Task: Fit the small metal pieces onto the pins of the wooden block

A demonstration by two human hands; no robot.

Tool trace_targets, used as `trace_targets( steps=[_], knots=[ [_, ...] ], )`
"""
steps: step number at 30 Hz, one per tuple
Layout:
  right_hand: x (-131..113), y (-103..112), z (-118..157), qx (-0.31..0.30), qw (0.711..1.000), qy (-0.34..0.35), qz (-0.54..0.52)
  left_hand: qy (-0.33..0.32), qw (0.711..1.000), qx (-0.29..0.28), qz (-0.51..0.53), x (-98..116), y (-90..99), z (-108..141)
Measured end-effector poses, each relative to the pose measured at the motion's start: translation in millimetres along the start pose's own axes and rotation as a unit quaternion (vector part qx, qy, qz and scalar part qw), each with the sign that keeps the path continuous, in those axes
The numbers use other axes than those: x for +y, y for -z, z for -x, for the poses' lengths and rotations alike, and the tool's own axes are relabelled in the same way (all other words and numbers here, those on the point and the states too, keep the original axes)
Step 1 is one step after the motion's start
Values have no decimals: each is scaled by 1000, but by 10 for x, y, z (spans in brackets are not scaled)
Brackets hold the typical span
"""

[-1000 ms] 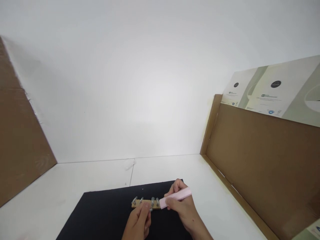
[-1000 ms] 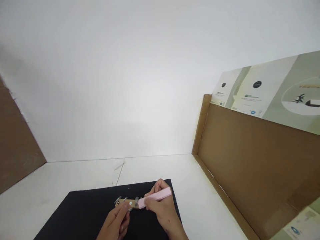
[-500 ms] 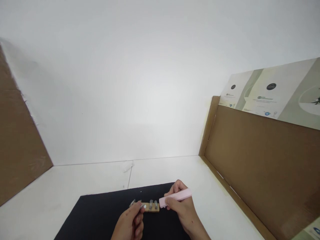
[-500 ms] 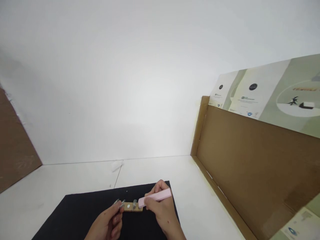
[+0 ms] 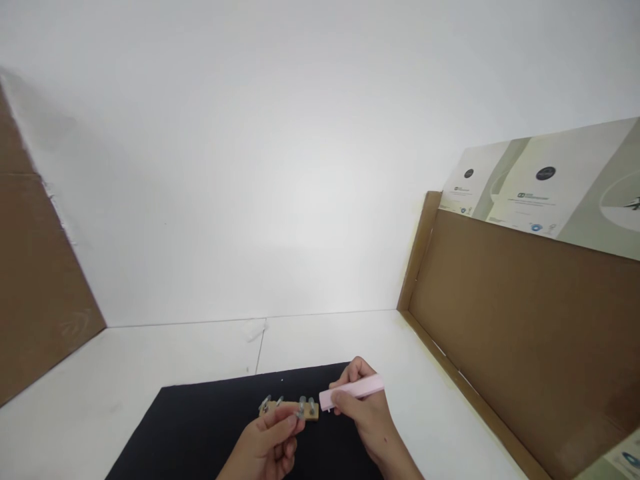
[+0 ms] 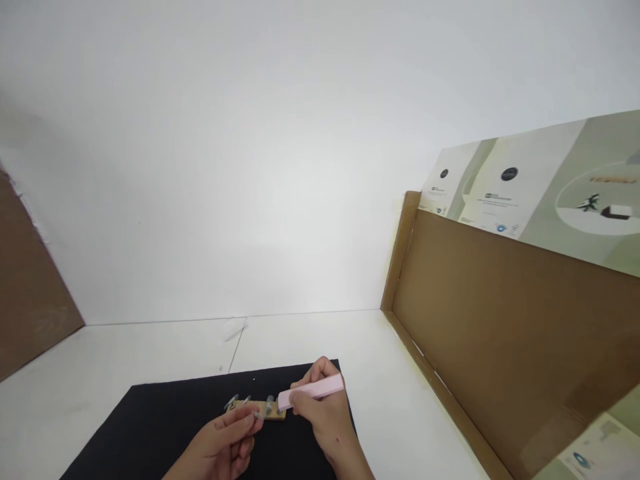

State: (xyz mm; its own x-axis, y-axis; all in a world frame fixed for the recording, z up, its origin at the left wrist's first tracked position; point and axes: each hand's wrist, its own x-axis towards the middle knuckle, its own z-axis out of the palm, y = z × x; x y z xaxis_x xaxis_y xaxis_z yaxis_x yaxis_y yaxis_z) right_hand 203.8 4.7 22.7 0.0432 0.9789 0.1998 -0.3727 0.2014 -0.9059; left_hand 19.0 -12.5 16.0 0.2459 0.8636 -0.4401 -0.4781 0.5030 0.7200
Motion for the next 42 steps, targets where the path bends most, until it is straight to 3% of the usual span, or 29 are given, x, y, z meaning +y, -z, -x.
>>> trace_targets(
  steps=[6, 12, 14, 20, 24, 32, 42],
  knots=[
    [-27, 4, -8, -2, 1000, 2, -6, 9, 997, -22, -68, 0, -13, 76],
    [-84, 10, 7, -4, 1000, 11, 2, -64, 972, -50, -221, -19, -11, 44],
    [-94, 17, 7, -2, 1000, 13, 1, -118, 943, -35, -309, -40, 3, 14],
    [-102, 60, -22, 0, 999, 7, 38, -279, 799, 42, -531, -100, 70, -32],
    [-100, 79, -37, -7, 999, -6, 44, -289, 755, 72, -584, -139, 88, -45],
    [-121, 52, -29, -25, 997, -29, 64, -251, 724, 69, -639, -159, 81, -33],
    [-126, 72, -8, -45, 994, -27, 94, -266, 725, 59, -632, -145, 155, -89]
  ],
)
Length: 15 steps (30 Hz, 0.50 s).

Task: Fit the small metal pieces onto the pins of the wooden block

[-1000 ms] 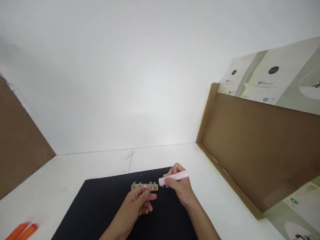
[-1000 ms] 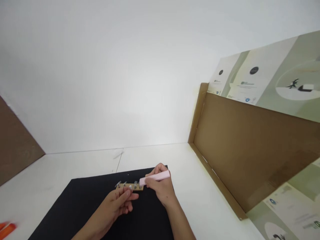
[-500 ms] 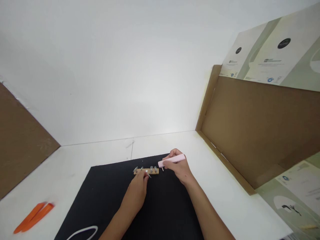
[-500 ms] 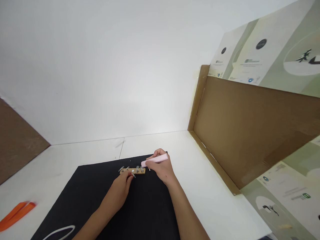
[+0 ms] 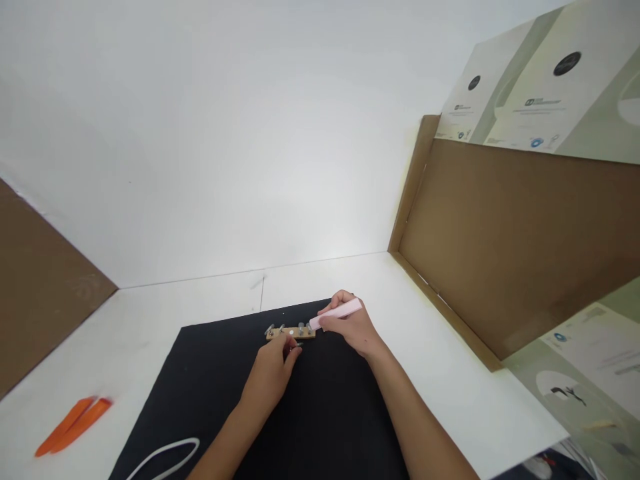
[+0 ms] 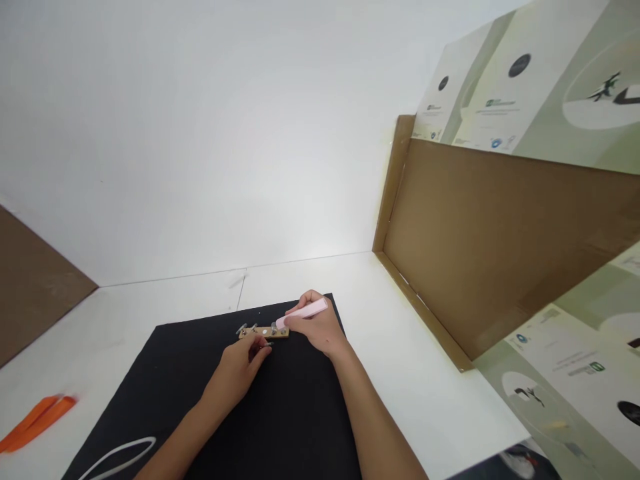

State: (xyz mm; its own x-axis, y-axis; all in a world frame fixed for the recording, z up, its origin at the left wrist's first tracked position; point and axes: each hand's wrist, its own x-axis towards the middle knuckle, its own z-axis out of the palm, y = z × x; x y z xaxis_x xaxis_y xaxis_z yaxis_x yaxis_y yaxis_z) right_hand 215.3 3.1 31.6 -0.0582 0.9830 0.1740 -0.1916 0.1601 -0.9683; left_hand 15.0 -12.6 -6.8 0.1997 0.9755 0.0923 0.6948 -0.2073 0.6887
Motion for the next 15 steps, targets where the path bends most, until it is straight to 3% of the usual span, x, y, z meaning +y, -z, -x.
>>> trace_targets(
  steps=[10, 15],
  knots=[
    [-22, -6, 7, -13, 1000, -7, 1, -47, 997, 61, -21, 31, 29, 1],
    [-18, -5, 10, -21, 1000, -7, -3, -35, 996, 76, -34, 17, -5, -9]
  ],
)
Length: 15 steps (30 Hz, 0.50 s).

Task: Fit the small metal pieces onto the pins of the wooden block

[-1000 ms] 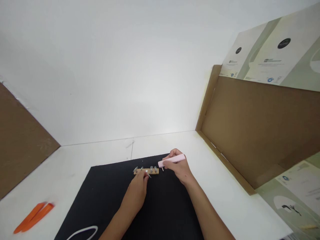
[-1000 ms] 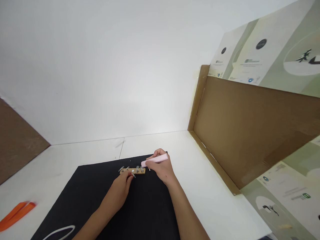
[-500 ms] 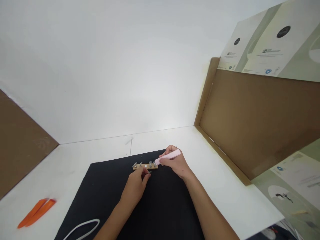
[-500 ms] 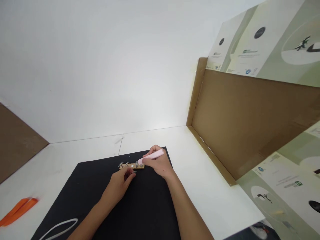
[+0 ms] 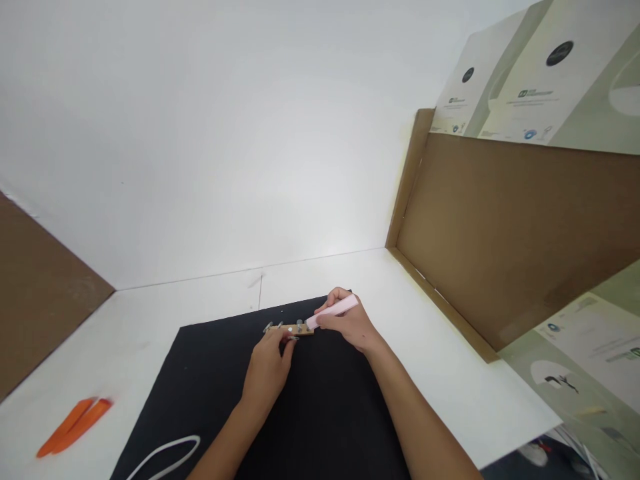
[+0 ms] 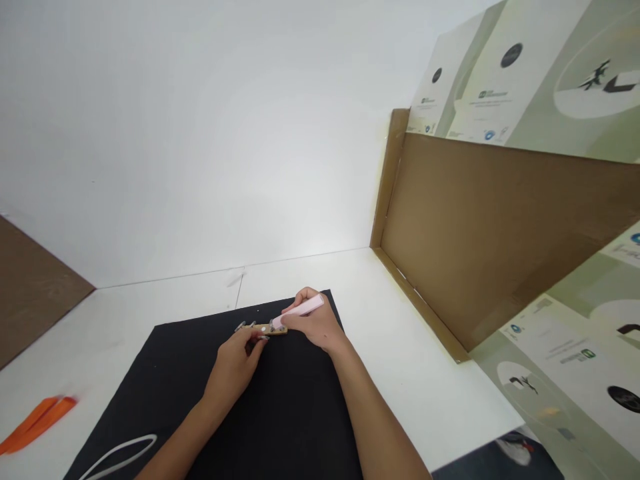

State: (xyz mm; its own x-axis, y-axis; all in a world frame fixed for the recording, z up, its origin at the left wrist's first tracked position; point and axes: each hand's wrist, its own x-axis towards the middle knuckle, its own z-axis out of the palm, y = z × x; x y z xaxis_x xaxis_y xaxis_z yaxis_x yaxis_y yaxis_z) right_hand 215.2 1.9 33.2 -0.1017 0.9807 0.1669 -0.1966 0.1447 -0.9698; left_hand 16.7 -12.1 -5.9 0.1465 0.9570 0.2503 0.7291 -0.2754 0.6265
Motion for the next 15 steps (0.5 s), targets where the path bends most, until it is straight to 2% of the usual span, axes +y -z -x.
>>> trace_targets(
  steps=[6, 15],
  knots=[
    [-7, -4, 7, -15, 1000, -14, -14, 6, 1000, 26, -7, -23, -35, -22],
    [20, -17, 5, -27, 999, -17, -25, 98, 994, 27, 38, -43, -47, -110]
  ],
)
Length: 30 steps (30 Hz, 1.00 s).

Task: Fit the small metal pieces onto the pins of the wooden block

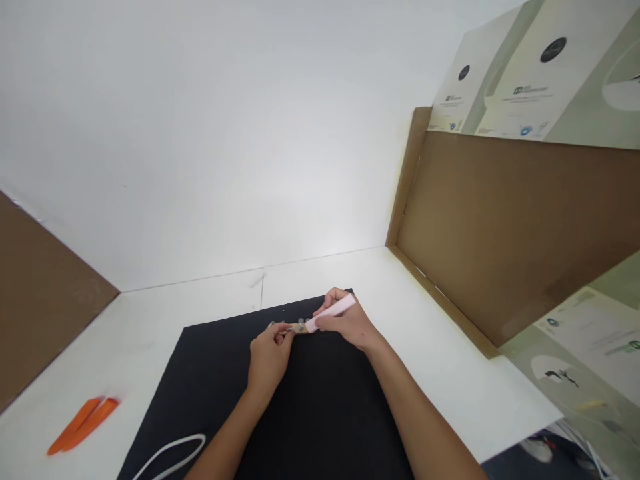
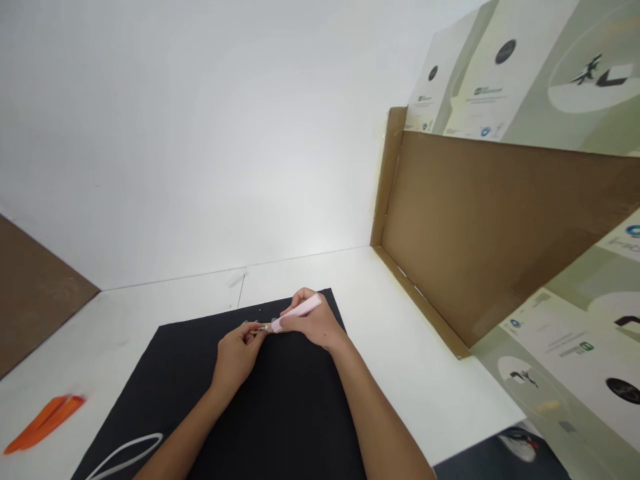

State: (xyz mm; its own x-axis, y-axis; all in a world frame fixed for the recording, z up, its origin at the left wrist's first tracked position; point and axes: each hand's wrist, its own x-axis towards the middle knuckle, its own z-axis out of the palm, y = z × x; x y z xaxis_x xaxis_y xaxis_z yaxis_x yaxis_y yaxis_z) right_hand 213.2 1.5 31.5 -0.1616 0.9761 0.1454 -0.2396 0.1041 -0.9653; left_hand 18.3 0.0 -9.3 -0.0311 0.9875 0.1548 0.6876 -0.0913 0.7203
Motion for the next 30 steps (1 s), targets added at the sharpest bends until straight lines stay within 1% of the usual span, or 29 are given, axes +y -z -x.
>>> trace_targets(
  steps=[11, 22, 26, 30],
  knots=[
    [-9, -7, 10, -23, 1000, -9, -15, -9, 1000, -5, 10, 30, -12, -49],
    [-15, -6, 9, -28, 999, -8, -27, -17, 999, 26, -19, 9, -56, -9],
    [-11, 4, 3, -31, 999, -8, -28, -19, 999, 20, -30, 15, -52, 7],
    [-27, 6, 1, -32, 999, -11, -31, -26, 999, 12, -21, 26, -40, 18]
  ],
)
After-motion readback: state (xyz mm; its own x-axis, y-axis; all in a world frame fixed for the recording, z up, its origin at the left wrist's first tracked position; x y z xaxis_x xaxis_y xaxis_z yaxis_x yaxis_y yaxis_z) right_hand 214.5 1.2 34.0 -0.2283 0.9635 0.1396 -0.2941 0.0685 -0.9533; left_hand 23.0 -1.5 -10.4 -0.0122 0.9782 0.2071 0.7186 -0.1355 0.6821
